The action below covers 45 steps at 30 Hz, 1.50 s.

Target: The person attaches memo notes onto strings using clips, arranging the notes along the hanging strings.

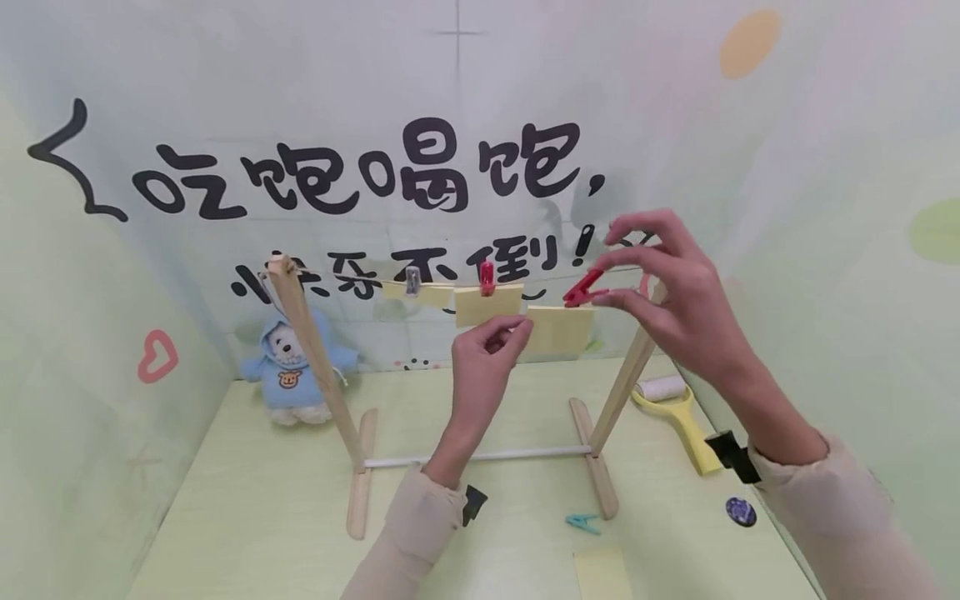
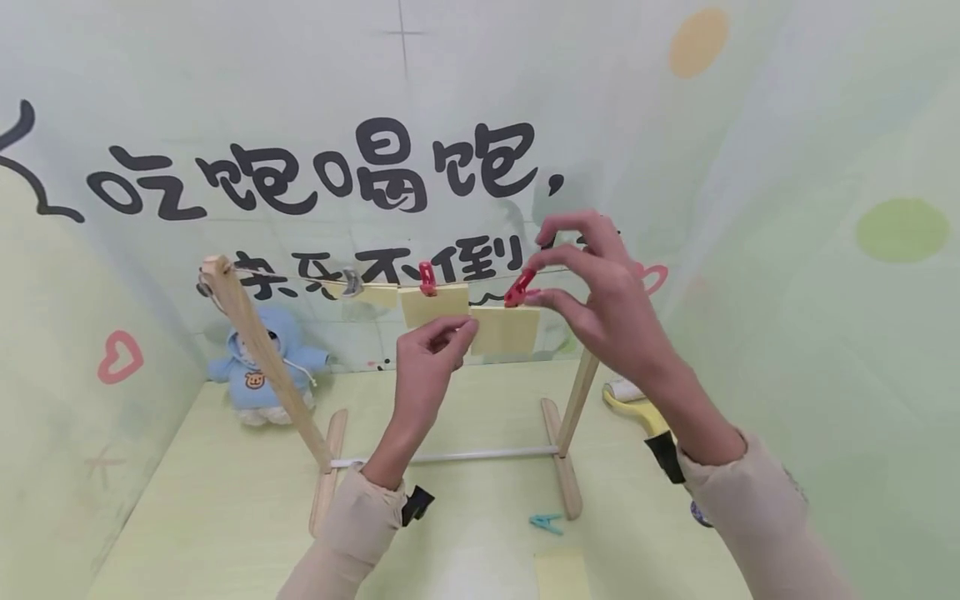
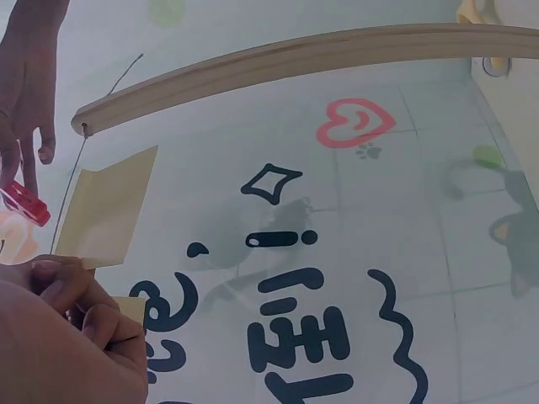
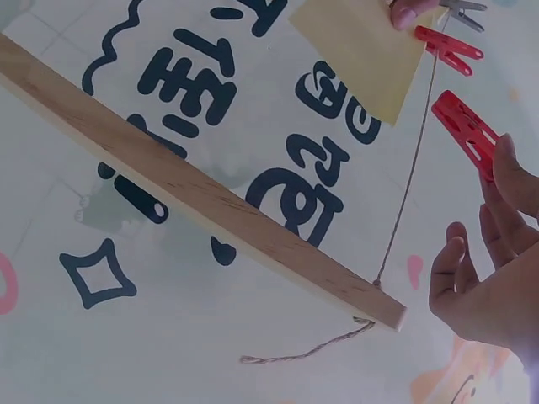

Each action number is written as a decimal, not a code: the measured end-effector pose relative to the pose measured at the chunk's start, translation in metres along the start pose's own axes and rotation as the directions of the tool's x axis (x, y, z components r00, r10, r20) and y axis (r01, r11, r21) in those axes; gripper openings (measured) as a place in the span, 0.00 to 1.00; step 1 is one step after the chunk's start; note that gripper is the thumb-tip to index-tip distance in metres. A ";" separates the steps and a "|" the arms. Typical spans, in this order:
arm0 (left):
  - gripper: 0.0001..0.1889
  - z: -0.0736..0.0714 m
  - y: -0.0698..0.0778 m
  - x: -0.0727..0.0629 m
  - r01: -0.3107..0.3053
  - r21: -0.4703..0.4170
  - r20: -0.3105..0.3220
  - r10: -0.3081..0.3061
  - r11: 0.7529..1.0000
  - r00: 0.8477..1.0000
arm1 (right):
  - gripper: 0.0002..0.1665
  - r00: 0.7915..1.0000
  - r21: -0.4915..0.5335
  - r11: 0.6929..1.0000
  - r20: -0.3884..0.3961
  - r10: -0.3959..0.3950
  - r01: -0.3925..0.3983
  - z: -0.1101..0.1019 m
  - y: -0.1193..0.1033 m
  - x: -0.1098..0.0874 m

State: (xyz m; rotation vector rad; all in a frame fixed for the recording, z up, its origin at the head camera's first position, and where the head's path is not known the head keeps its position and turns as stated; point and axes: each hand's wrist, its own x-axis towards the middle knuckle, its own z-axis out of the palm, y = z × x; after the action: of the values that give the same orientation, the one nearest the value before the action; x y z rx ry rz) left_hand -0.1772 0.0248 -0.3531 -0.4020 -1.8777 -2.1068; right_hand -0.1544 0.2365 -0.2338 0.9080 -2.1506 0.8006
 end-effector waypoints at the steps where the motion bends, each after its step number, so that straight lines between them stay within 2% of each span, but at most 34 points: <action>1: 0.08 0.001 0.001 0.001 0.007 -0.019 0.001 -0.007 1.000 1.000 | 0.19 1.000 -0.007 1.000 -0.002 -0.001 0.001 -0.001 0.000 0.005; 4: 0.09 0.005 0.003 0.003 0.032 -0.077 0.001 -0.032 0.997 0.999 | 0.17 1.000 -0.015 1.000 -0.006 -0.003 0.003 -0.003 0.002 0.017; 10: 0.09 0.009 0.006 0.007 0.057 -0.131 -0.022 -0.060 0.990 0.998 | 0.14 1.000 -0.014 1.000 0.013 -0.001 0.001 -0.002 0.011 0.030; 17: 0.10 0.011 0.009 0.009 0.052 -0.153 -0.050 -0.060 0.987 0.997 | 0.14 0.998 0.006 1.000 0.057 0.025 -0.025 0.002 0.012 0.035; 24: 0.10 0.013 0.012 0.010 0.053 -0.184 -0.049 -0.064 0.981 0.997 | 0.14 0.998 0.005 1.000 0.056 0.010 -0.010 0.005 0.010 0.038; 40: 0.10 0.013 0.012 0.012 0.048 -0.167 -0.048 -0.057 0.985 0.997 | 0.12 0.995 -0.007 1.000 0.102 0.004 -0.003 0.012 0.012 0.042; 45: 0.10 0.013 0.013 0.012 0.046 -0.162 -0.048 -0.054 0.986 0.997 | 0.13 0.990 -0.027 1.000 0.138 0.007 -0.003 0.015 0.012 0.044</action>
State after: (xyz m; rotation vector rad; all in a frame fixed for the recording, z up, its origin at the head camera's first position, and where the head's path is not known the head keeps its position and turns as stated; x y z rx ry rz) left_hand -0.1829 0.0357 -0.3351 -0.3344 -1.7119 -2.2885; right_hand -0.1923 0.2159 -0.2124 0.9699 -2.2778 0.7281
